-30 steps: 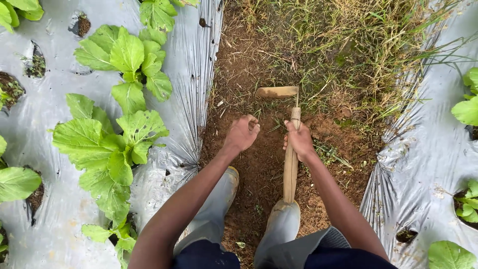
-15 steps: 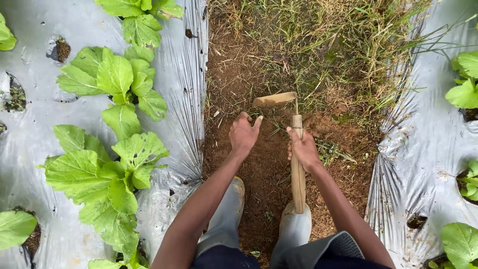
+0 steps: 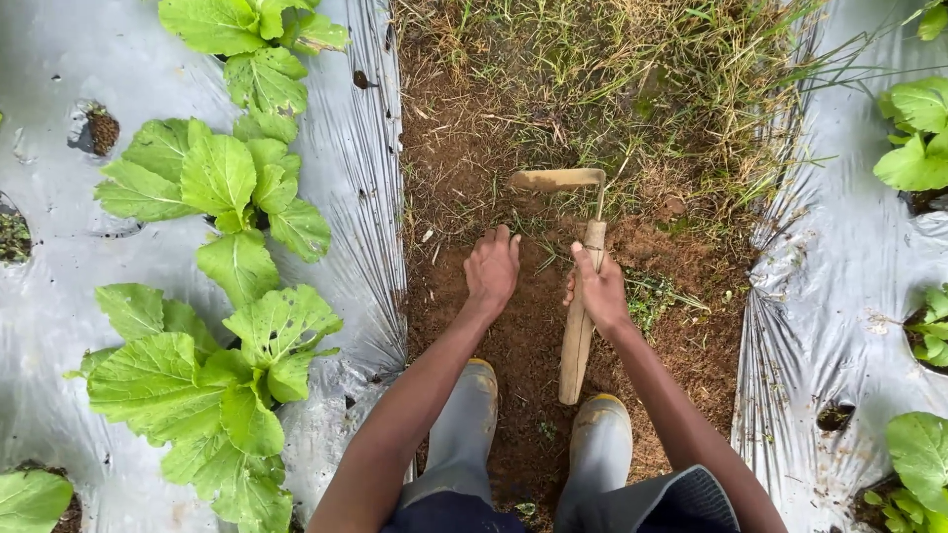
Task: Using a hand hoe to loosen soil and remove weeds from a vegetable garden bed covered in plastic mulch.
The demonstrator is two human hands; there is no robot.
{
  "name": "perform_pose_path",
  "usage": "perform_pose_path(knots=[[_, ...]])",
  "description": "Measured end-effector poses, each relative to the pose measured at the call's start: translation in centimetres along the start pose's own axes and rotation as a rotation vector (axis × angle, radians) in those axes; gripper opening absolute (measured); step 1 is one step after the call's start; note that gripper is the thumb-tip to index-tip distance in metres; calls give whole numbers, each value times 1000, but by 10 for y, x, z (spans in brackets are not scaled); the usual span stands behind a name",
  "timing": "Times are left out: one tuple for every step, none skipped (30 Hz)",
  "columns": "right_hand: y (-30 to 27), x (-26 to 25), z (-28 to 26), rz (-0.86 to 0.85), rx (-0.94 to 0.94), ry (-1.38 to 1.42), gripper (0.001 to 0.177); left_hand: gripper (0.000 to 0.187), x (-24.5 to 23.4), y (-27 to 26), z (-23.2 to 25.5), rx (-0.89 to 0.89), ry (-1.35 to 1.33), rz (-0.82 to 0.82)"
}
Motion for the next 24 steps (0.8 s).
perform_pose_path(knots=[[1, 3, 9, -1, 2, -1, 26, 30, 0, -2, 2, -1, 0, -2], [2, 9, 19, -60, 36, -28, 27, 35, -2, -4, 2, -23, -7, 13], [2, 15, 29, -120, 71, -55, 28, 40, -4, -6, 3, -44, -14, 28], [2, 13, 35, -117, 65, -52, 28, 40, -1, -4, -3, -39, -13, 32], [3, 10, 42, -104, 82, -19, 30, 34, 6, -1, -6, 3, -13, -9], [2, 8, 51, -93, 103, 13, 32, 29, 13, -2, -11, 42, -10, -53], [0, 7, 34, -93, 102, 16, 32, 29, 11, 3, -11, 43, -8, -53], [-6, 5, 19, -69, 76, 45, 30, 27, 9, 2, -11, 51, -27, -38], [-11, 3, 4, -45, 51, 74, 29, 27, 8, 1, -11, 60, -46, -23], [-12, 5, -2, -45, 52, 73, 29, 27, 4, 1, -10, 59, -48, -25], [-14, 6, -11, -25, 24, 47, 29, 25, 0, 1, -9, 48, -104, -37], [-17, 7, -19, -6, -3, 22, 29, 24, -5, 0, -9, 36, -160, -49], [-9, 5, 15, -5, -1, 21, 29, 24, 0, 0, -9, 35, -161, -51], [0, 6, 50, -48, 14, 31, 29, 24, 2, 1, -11, 44, -126, -29], [9, 8, 83, -91, 28, 40, 30, 24, 4, 3, -12, 53, -92, -7], [3, 9, 59, -92, 21, 44, 30, 24, 5, 1, -13, 57, -89, 0], [-3, 10, 38, -87, 40, 31, 27, 25, 5, 0, -13, 80, -34, 37], [-14, 9, 19, -82, 69, 16, 25, 26, 7, -7, -14, 99, 19, 65], [-13, 9, 11, -83, 72, 16, 25, 26, 5, -6, -16, 98, 20, 62], [-14, 7, 2, -53, 47, 52, 25, 26, 3, -9, -17, 118, -7, 92], [-15, 4, -7, -23, 21, 87, 24, 26, 0, -12, -18, 137, -35, 122], [-14, 7, 0, -25, 24, 86, 24, 26, 3, -14, -20, 134, -34, 119], [-12, 9, 5, -30, -5, 68, 24, 21, 3, -16, -21, 139, -73, 142], [-10, 13, 9, -35, -38, 55, 24, 15, 0, -16, -24, 149, -106, 167]])
Point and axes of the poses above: each hand's wrist, its own y-axis towards the middle knuckle, its own x-axis out of the palm, z = x × y, the point moved 6 cm from there along y, towards the middle knuckle, and after that the axes turned 8 degrees about -x, right-handed, at the moved point
